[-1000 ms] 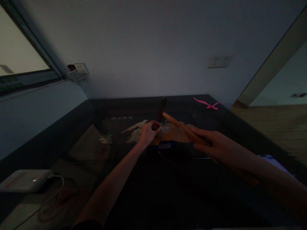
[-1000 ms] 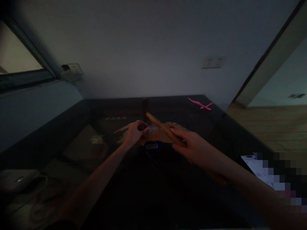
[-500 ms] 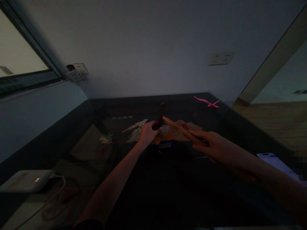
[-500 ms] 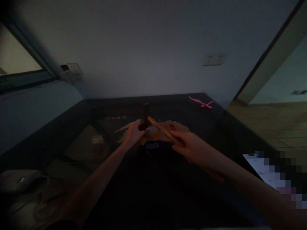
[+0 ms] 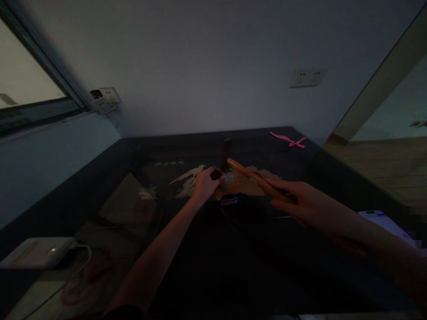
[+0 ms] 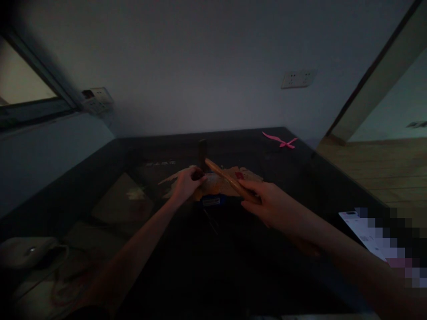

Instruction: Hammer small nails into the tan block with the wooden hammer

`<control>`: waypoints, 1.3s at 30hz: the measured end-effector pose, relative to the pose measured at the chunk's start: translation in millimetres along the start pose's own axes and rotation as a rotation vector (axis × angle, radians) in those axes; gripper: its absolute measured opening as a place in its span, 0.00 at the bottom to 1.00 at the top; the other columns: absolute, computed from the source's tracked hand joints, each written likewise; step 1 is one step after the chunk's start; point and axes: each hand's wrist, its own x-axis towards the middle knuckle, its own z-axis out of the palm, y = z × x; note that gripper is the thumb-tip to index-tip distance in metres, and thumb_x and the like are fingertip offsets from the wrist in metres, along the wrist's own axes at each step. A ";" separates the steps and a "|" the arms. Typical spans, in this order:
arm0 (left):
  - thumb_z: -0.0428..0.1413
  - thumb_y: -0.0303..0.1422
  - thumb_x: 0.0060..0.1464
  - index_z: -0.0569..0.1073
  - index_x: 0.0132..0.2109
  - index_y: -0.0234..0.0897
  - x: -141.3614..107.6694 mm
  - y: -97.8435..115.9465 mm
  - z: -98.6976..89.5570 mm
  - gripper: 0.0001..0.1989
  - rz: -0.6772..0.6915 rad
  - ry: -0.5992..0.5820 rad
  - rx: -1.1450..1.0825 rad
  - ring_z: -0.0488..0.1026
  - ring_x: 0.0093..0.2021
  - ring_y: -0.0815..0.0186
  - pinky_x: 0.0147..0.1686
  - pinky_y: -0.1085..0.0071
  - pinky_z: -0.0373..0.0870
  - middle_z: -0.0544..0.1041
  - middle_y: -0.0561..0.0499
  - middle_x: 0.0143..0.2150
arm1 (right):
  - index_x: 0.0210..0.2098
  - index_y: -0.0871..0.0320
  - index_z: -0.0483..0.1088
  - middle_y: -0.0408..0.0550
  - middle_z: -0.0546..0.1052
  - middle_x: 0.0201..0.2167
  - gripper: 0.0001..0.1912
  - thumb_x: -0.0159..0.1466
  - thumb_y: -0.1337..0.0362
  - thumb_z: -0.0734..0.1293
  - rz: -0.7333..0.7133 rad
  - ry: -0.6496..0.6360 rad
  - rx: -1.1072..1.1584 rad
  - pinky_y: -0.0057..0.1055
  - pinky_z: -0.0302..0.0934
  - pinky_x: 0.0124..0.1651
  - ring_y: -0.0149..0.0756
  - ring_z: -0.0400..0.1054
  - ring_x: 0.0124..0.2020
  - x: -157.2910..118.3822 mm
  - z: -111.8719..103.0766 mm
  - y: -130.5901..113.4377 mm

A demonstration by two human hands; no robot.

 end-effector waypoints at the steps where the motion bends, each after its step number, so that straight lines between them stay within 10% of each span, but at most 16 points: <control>1: 0.59 0.26 0.49 0.75 0.34 0.35 0.2 0.9 -0.3 0.03 0.004 0.002 -0.006 0.75 0.32 0.65 0.34 0.71 0.69 0.79 0.50 0.32 | 0.59 0.60 0.66 0.48 0.77 0.33 0.28 0.59 0.65 0.63 -0.006 0.011 -0.007 0.27 0.61 0.23 0.32 0.68 0.23 -0.6 -1.8 -1.3; 39: 0.59 0.27 0.49 0.74 0.34 0.35 -0.2 0.1 -0.2 0.03 0.034 0.011 -0.007 0.75 0.32 0.65 0.34 0.71 0.69 0.78 0.51 0.31 | 0.61 0.59 0.61 0.35 0.64 0.18 0.30 0.61 0.59 0.66 0.176 -0.004 0.406 0.23 0.52 0.15 0.26 0.58 0.13 -17.7 21.1 21.4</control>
